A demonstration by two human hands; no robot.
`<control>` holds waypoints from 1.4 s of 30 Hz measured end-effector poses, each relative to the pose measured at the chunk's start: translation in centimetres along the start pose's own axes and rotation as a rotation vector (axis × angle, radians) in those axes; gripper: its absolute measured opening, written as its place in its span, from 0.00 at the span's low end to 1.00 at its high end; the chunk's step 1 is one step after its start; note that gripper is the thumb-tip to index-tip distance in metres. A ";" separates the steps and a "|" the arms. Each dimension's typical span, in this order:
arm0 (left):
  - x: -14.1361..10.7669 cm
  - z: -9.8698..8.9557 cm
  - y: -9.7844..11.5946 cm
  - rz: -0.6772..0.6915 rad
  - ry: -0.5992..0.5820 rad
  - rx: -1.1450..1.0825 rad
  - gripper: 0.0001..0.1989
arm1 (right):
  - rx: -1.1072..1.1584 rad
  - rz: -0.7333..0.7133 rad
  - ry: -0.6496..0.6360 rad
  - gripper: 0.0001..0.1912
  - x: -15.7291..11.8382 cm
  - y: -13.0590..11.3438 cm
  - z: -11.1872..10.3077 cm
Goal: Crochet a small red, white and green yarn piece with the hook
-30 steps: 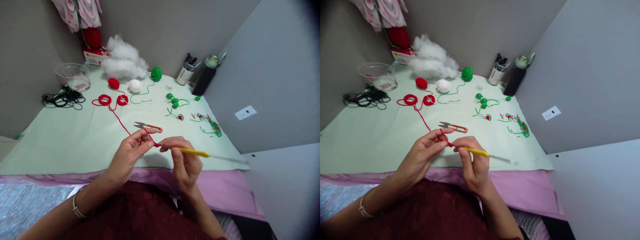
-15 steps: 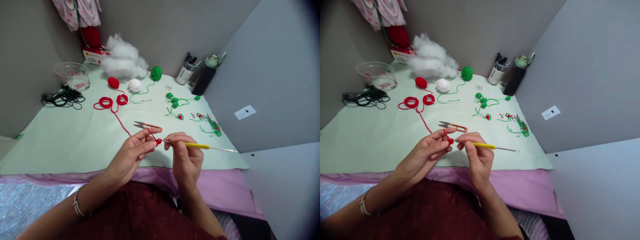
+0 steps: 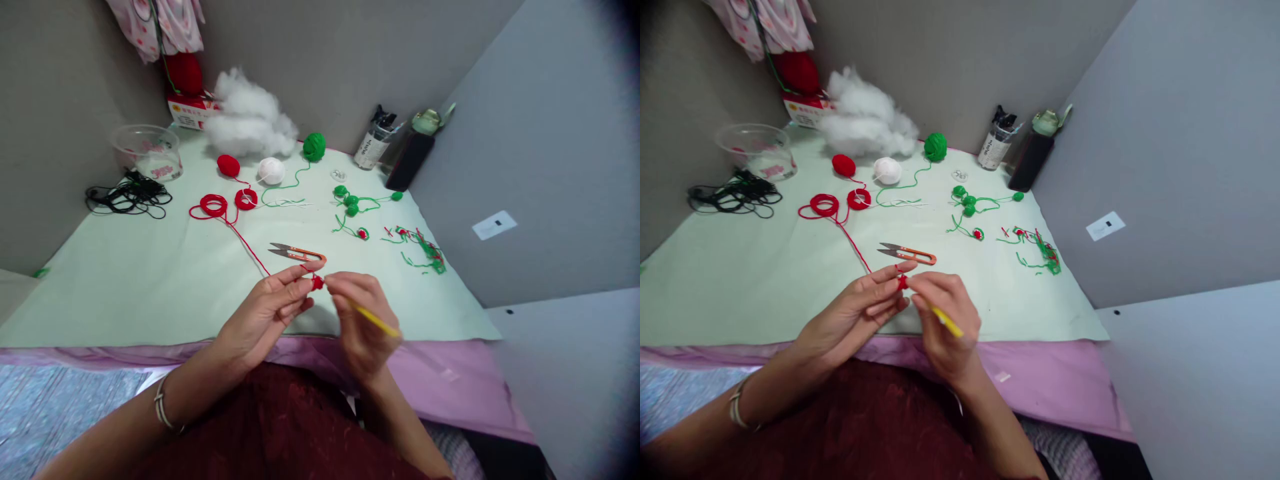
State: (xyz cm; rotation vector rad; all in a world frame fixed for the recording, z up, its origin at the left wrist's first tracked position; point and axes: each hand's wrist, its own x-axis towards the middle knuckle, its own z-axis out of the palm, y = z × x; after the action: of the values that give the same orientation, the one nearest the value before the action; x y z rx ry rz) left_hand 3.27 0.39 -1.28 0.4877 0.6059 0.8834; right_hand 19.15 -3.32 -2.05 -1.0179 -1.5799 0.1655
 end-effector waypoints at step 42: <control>-0.7 0.2 -0.2 0.290 0.061 0.245 0.29 | -0.030 -0.047 -0.119 0.14 0.2 -0.8 -0.7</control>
State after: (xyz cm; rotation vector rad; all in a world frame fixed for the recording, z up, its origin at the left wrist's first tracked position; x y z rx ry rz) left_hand 3.16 -0.30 -1.09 0.7859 0.7148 1.1072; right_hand 19.33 -3.98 -1.22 -1.0088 -1.7169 0.1738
